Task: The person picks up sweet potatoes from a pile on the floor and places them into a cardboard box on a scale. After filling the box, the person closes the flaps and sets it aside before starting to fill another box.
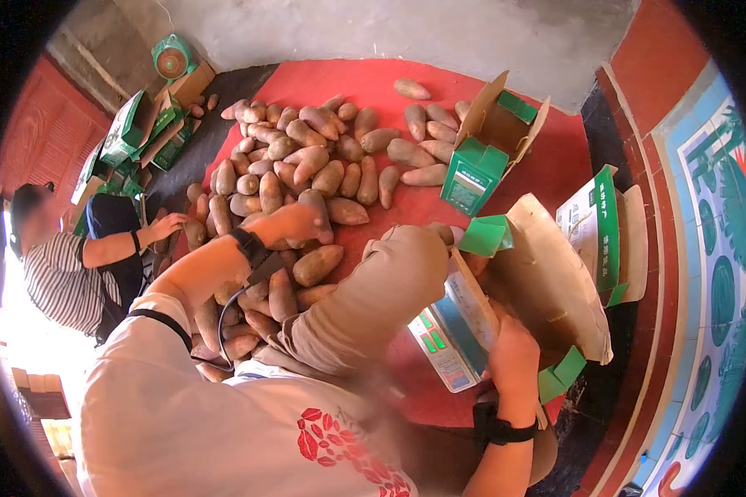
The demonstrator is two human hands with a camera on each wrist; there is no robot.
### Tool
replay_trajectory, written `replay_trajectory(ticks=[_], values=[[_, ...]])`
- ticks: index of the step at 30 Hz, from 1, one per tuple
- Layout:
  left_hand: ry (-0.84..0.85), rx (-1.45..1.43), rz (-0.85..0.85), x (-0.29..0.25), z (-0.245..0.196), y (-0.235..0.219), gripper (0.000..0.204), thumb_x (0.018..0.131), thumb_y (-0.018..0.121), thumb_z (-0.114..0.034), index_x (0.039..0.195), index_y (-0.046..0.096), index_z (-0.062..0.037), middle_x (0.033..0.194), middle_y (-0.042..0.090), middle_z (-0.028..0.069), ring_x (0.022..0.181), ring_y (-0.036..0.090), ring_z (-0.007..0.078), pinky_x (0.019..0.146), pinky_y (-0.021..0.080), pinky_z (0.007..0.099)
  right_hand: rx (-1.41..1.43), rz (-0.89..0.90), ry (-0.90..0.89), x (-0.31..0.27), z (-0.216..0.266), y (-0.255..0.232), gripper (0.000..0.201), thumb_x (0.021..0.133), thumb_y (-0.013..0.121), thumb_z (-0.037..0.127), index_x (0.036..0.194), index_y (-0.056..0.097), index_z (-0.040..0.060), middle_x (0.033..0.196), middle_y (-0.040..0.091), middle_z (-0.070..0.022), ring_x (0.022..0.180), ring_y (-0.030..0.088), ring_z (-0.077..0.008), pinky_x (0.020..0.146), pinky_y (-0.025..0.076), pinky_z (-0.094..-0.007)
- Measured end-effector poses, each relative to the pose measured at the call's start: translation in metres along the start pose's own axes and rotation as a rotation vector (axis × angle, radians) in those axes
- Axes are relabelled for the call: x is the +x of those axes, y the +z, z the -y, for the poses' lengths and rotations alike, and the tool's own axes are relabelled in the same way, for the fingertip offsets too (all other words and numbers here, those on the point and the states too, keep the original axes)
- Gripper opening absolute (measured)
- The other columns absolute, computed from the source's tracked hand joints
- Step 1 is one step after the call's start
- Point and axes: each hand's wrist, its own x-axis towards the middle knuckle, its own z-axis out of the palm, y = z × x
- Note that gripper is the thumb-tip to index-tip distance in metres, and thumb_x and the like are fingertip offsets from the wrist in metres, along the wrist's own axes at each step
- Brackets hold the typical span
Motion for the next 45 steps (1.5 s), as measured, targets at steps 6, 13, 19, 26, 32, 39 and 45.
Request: replay_trajectory(ticks=[6, 13, 19, 26, 32, 39, 45], values=[[-0.307, -0.003, 0.106, -0.023, 0.113, 0.142, 0.036, 0.082, 0.062, -0.034, 0.104, 0.068, -0.0069, 0.096, 0.069, 0.0204, 0.092, 0.065, 0.0397, 0.083, 0.051, 0.0478, 0.134, -0.032, 0.039, 0.002, 0.006, -0.008, 0.028, 0.086, 0.059, 0.012, 0.112, 0.062, 0.0006, 0.106, 0.065, -0.0221, 0.099, 0.061, -0.0398, 0.086, 0.048, -0.0465], [-0.539, 0.039, 0.206, -0.071, 0.103, 0.151, 0.04, 0.083, 0.063, -0.037, 0.113, 0.068, -0.0106, 0.12, 0.061, 0.0164, 0.119, 0.054, 0.0384, 0.099, 0.041, 0.0531, 0.106, -0.022, 0.061, 0.004, 0.002, -0.007, 0.026, 0.088, 0.057, 0.013, 0.111, 0.062, 0.0012, 0.101, 0.065, -0.0236, 0.096, 0.06, -0.0423, 0.083, 0.047, -0.0474], [-0.621, -0.015, 0.042, -0.093, 0.102, 0.164, 0.047, 0.092, 0.05, -0.04, 0.119, 0.065, -0.0045, 0.128, 0.057, 0.0214, 0.134, 0.037, 0.0398, 0.11, 0.026, 0.061, 0.124, -0.04, 0.059, 0.005, 0.003, -0.009, 0.022, 0.088, 0.059, 0.012, 0.108, 0.063, 0.003, 0.098, 0.065, -0.0218, 0.092, 0.061, -0.0423, 0.08, 0.048, -0.0483], [-0.672, 0.001, 0.304, -0.091, 0.098, 0.172, 0.058, 0.084, 0.058, -0.041, 0.137, 0.052, -0.0162, 0.15, 0.031, 0.0246, 0.141, 0.021, 0.0467, 0.116, 0.014, 0.0589, 0.138, -0.056, 0.072, 0.004, -0.001, -0.006, 0.023, 0.088, 0.059, 0.012, 0.11, 0.063, 0.0038, 0.098, 0.065, -0.0225, 0.093, 0.061, -0.0421, 0.081, 0.048, -0.0479], [-0.634, -0.073, 0.216, -0.096, 0.094, 0.177, 0.051, 0.09, 0.048, -0.041, 0.13, 0.057, -0.0111, 0.135, 0.046, 0.026, 0.139, 0.029, 0.0403, 0.116, 0.013, 0.0583, 0.142, -0.043, 0.098, 0.004, 0.003, -0.009, 0.023, 0.088, 0.059, 0.012, 0.109, 0.064, 0.0035, 0.099, 0.065, -0.0218, 0.094, 0.061, -0.0418, 0.082, 0.048, -0.0475], [-0.57, -0.059, 0.216, -0.097, 0.097, 0.181, 0.045, 0.091, 0.048, -0.036, 0.122, 0.064, -0.0073, 0.126, 0.058, 0.025, 0.137, 0.037, 0.0355, 0.115, 0.018, 0.0553, 0.142, -0.05, 0.06, 0.004, 0.001, -0.007, 0.024, 0.087, 0.06, 0.013, 0.108, 0.064, 0.0031, 0.1, 0.065, -0.0212, 0.094, 0.061, -0.0405, 0.082, 0.048, -0.0463], [-0.719, -0.145, 0.314, -0.096, 0.073, 0.136, 0.069, 0.075, 0.071, -0.032, 0.138, 0.049, -0.0133, 0.152, 0.027, 0.0217, 0.141, 0.027, 0.0403, 0.115, 0.029, 0.0444, 0.117, -0.066, 0.037, 0.003, -0.004, -0.003, 0.025, 0.086, 0.061, 0.014, 0.108, 0.064, 0.0037, 0.101, 0.065, -0.0212, 0.095, 0.062, -0.0401, 0.083, 0.049, -0.0466]])
